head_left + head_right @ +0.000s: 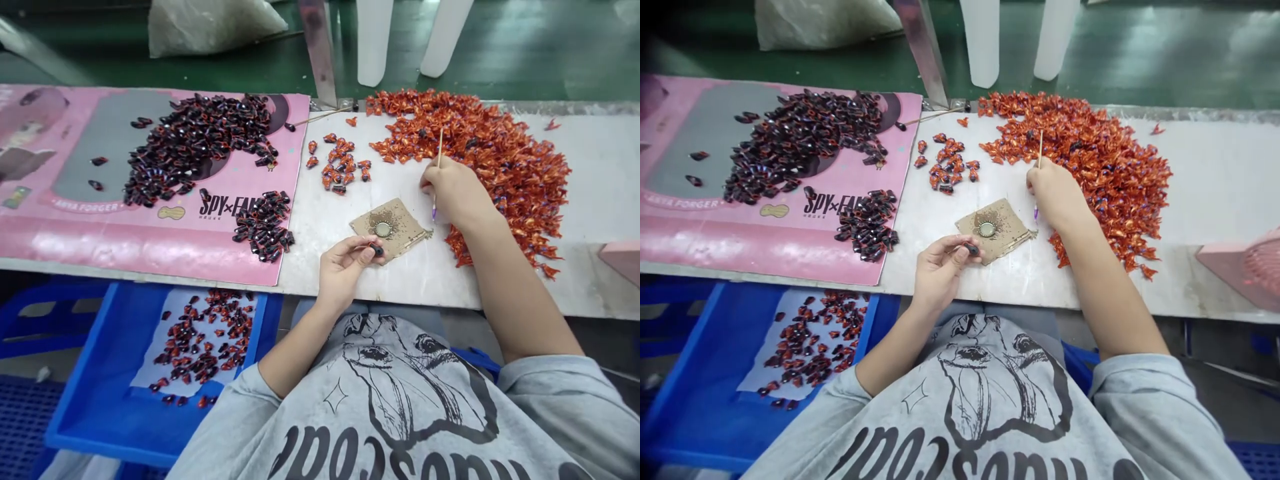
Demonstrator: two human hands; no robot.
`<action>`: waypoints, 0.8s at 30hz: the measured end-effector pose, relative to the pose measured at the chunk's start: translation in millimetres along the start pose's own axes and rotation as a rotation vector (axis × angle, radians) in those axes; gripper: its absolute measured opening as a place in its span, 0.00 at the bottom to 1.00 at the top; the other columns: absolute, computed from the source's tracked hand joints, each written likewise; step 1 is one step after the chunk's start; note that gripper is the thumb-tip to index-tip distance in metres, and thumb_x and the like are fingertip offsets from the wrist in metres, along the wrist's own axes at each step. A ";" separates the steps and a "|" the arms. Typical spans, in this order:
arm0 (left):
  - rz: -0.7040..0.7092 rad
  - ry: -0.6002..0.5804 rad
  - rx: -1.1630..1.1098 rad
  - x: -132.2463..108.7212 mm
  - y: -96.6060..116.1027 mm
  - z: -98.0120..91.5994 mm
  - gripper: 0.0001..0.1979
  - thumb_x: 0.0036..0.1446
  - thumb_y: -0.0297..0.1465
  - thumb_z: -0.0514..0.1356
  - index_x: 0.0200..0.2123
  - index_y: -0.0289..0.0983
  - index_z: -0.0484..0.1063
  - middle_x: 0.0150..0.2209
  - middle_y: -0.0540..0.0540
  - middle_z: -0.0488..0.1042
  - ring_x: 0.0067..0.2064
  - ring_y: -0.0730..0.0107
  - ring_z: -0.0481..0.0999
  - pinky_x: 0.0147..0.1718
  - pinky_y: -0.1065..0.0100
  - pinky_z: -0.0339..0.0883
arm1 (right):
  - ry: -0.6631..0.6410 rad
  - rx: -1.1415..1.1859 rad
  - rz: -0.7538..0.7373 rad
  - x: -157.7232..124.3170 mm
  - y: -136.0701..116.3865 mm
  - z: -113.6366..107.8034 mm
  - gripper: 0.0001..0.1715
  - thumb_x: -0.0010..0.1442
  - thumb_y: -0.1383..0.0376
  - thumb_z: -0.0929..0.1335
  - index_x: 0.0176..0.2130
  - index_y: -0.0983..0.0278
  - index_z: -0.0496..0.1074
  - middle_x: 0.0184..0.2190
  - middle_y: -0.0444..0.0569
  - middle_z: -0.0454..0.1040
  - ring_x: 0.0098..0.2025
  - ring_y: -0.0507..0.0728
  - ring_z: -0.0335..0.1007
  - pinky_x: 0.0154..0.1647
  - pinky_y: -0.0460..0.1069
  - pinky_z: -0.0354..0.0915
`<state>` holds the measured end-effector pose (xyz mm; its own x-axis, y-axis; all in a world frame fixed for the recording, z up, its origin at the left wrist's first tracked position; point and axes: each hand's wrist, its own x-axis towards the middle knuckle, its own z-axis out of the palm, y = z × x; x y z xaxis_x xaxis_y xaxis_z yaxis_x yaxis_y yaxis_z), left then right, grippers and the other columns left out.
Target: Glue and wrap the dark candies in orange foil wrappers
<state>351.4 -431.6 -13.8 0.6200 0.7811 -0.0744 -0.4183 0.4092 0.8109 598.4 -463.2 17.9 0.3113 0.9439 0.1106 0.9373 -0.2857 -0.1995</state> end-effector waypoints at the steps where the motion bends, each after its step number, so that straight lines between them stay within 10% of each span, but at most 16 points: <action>1: -0.009 -0.007 -0.007 0.3 0.8 -1.1 0.12 0.44 0.37 0.76 0.32 0.41 0.83 0.32 0.49 0.84 0.32 0.73 0.83 0.34 0.72 0.79 | 0.007 0.013 0.010 -2.4 -1.7 -1.2 0.10 0.58 0.75 0.65 0.32 0.68 0.76 0.39 0.58 0.76 0.37 0.59 0.71 0.43 0.55 0.67; 11: -0.018 -0.125 -0.174 3.0 18.4 9.6 0.10 0.43 0.39 0.76 0.31 0.45 0.84 0.44 0.48 0.84 0.46 0.69 0.82 0.51 0.64 0.76 | 0.115 1.138 -0.310 -44.3 -77.9 -19.2 0.13 0.58 0.63 0.76 0.45 0.54 0.81 0.33 0.45 0.80 0.28 0.52 0.75 0.27 0.47 0.70; 24: -0.267 -0.256 -0.436 4.4 39.2 2.2 0.11 0.45 0.35 0.76 0.32 0.41 0.82 0.42 0.48 0.84 0.42 0.69 0.84 0.48 0.64 0.79 | 0.563 0.365 -0.590 -55.1 -93.3 -21.7 0.14 0.60 0.69 0.74 0.46 0.57 0.79 0.44 0.52 0.76 0.43 0.58 0.76 0.34 0.51 0.72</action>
<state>339.2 -413.1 18.9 0.8601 0.5070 -0.0572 -0.4266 0.7761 0.4645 497.2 -492.2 51.5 -0.0849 0.6717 0.7359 0.8911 0.3817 -0.2456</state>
